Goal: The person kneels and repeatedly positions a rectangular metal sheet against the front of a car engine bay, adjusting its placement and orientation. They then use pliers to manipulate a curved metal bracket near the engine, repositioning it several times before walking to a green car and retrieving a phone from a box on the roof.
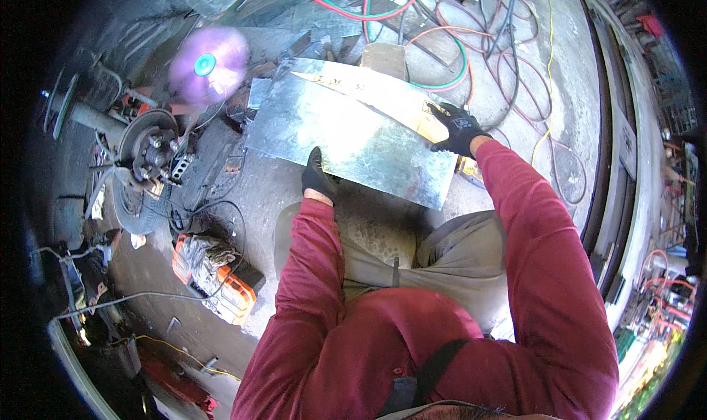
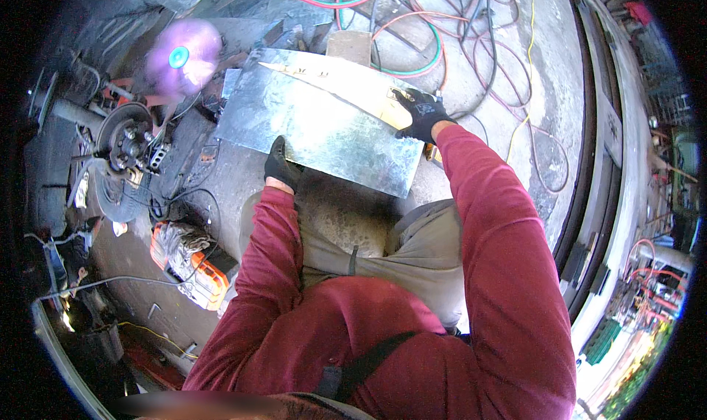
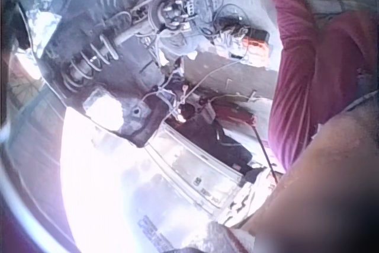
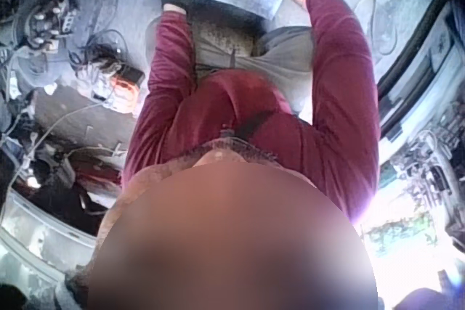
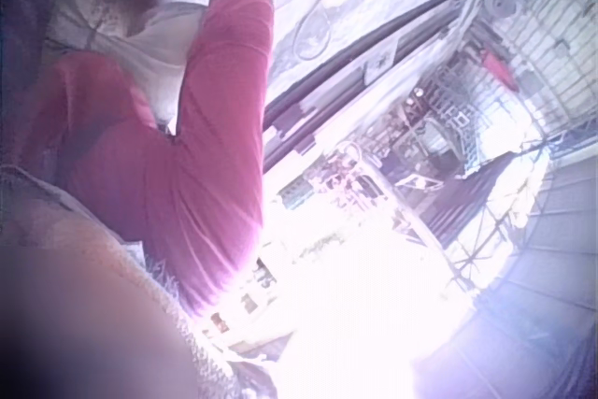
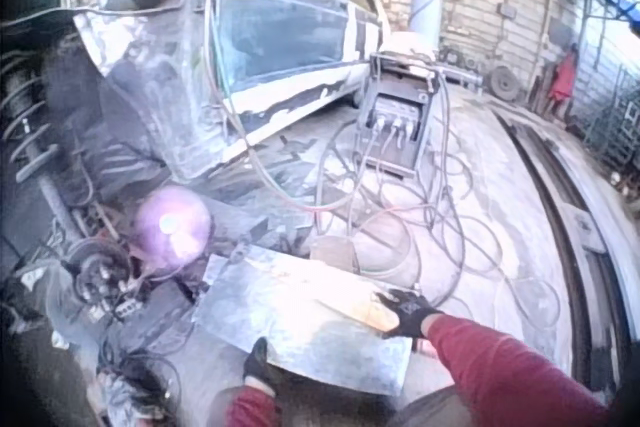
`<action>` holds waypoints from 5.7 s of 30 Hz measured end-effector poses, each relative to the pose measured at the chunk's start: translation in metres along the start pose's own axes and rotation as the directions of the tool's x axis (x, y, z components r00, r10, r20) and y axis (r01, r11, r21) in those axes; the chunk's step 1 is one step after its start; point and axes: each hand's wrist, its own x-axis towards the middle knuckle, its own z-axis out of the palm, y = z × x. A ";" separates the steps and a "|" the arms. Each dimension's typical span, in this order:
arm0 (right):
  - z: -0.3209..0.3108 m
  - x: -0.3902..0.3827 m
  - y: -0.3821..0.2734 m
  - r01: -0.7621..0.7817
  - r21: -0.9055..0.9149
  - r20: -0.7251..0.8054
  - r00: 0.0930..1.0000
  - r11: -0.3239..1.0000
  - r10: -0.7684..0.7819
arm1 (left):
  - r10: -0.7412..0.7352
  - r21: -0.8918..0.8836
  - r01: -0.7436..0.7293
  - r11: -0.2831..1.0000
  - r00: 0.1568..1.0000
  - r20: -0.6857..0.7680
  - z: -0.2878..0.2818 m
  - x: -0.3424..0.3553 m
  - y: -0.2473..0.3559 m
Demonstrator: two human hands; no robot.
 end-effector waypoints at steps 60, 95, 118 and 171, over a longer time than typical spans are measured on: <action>-0.176 0.104 -0.033 0.172 0.135 -0.456 0.885 0.976 -0.093 | -0.007 -0.245 -0.036 0.969 0.985 -0.170 -0.016 -0.023 0.025; -0.016 -0.039 0.095 -0.515 0.710 0.379 0.854 0.480 0.356 | 0.729 0.756 -0.617 -0.218 0.412 0.547 0.078 -0.067 0.065; 0.025 -0.026 0.100 -0.448 0.752 0.266 0.878 0.483 0.398 | 0.110 0.434 -0.606 -0.667 0.495 0.862 0.124 -0.017 0.006; 0.005 -0.018 0.087 -0.455 0.743 0.282 0.878 0.490 0.388 | 0.289 0.527 -0.536 -0.659 0.466 0.836 0.139 0.006 0.005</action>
